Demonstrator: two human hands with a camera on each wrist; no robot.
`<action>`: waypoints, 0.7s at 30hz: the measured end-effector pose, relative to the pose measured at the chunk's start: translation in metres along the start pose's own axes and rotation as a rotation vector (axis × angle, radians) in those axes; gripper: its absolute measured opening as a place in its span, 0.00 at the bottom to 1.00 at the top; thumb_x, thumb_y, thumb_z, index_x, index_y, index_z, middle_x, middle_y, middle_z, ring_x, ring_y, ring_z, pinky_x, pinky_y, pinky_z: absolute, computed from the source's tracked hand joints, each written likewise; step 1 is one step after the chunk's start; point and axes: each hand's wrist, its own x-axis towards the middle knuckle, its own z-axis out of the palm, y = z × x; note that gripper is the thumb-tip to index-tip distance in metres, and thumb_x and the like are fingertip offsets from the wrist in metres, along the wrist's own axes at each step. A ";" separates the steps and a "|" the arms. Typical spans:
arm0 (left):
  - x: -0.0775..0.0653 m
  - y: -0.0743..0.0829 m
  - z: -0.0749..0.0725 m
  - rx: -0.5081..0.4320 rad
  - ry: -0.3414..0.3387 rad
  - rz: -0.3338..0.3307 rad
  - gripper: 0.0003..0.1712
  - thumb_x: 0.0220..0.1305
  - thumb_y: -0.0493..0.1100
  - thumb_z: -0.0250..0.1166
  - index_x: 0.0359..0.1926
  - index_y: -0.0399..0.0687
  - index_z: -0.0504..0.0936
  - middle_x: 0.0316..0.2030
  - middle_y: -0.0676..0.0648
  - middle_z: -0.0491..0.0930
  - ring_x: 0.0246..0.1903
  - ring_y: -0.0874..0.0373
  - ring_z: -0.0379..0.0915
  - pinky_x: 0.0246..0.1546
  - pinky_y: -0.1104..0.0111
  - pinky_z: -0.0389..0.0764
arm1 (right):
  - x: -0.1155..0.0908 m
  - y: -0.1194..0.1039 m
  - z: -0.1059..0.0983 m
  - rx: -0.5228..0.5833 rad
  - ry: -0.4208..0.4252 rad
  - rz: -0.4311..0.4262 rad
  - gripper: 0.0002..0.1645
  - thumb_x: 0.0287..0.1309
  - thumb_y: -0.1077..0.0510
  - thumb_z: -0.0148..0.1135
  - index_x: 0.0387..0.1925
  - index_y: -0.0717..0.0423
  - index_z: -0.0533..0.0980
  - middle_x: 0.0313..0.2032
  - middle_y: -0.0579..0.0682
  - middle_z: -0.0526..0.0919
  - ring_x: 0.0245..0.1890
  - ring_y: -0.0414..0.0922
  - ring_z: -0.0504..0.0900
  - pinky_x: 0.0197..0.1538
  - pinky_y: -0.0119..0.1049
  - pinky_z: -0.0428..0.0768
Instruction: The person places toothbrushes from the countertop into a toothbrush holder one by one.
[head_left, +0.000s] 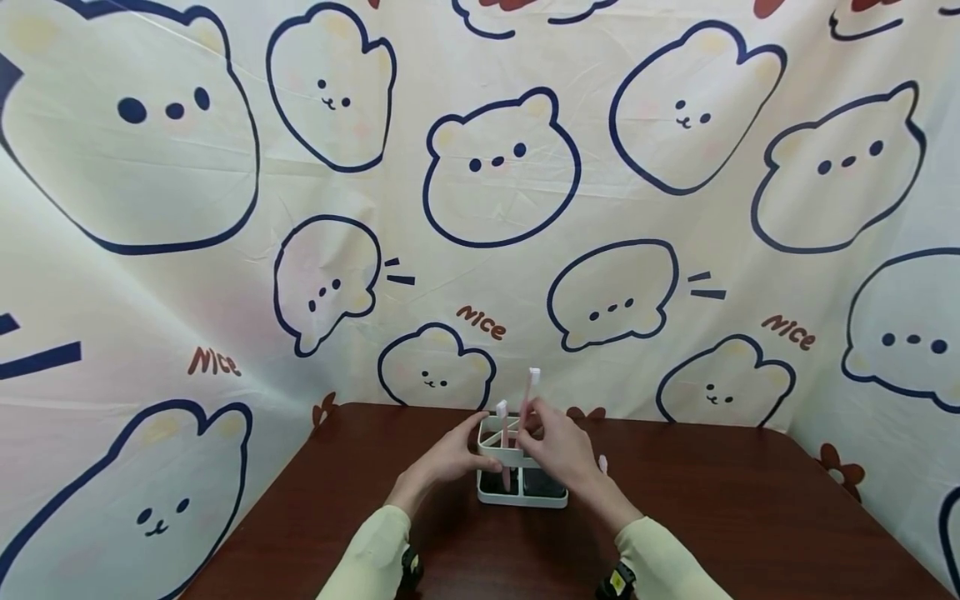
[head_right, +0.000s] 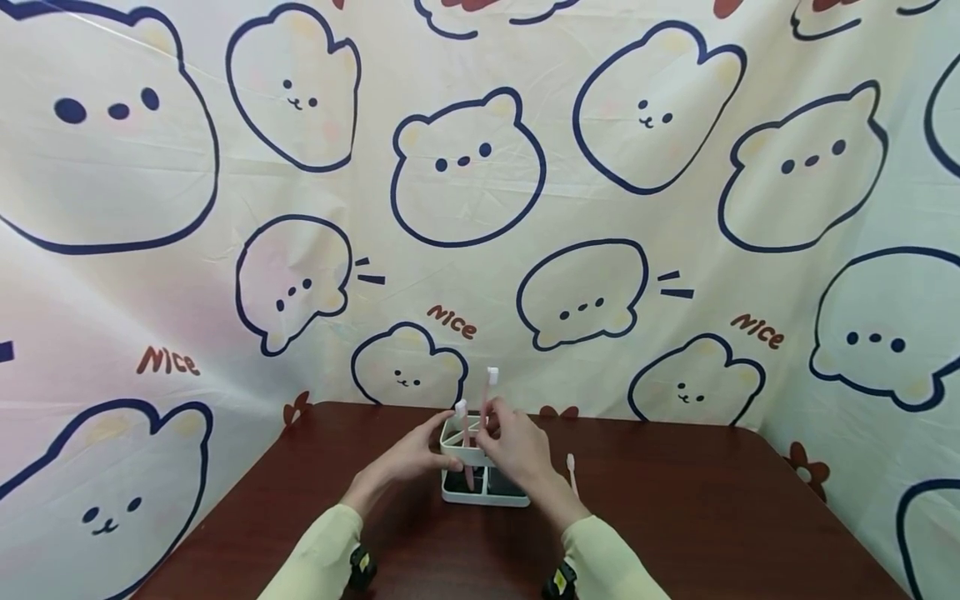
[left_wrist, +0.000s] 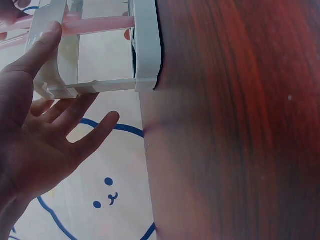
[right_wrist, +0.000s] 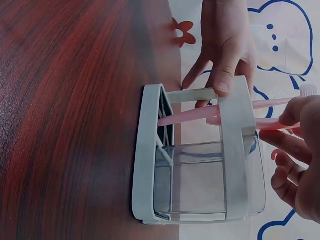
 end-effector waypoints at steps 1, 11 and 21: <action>0.000 0.000 0.000 -0.001 -0.001 0.000 0.53 0.55 0.51 0.76 0.76 0.50 0.56 0.71 0.39 0.65 0.64 0.44 0.65 0.66 0.38 0.63 | 0.000 0.001 0.001 -0.014 0.003 0.002 0.09 0.61 0.54 0.66 0.42 0.44 0.77 0.34 0.42 0.87 0.31 0.37 0.81 0.29 0.33 0.77; 0.001 0.000 0.001 -0.011 0.000 0.003 0.53 0.55 0.50 0.76 0.76 0.50 0.56 0.70 0.39 0.65 0.63 0.44 0.66 0.66 0.38 0.65 | -0.002 0.006 0.009 -0.113 0.066 -0.062 0.04 0.59 0.51 0.68 0.34 0.45 0.82 0.32 0.41 0.85 0.34 0.40 0.70 0.38 0.36 0.72; 0.001 -0.002 0.002 -0.005 0.004 0.000 0.53 0.55 0.51 0.76 0.76 0.50 0.56 0.69 0.40 0.66 0.61 0.45 0.68 0.65 0.40 0.67 | -0.006 0.011 0.015 -0.204 0.067 -0.074 0.08 0.57 0.48 0.69 0.34 0.46 0.85 0.40 0.47 0.85 0.45 0.51 0.77 0.50 0.55 0.76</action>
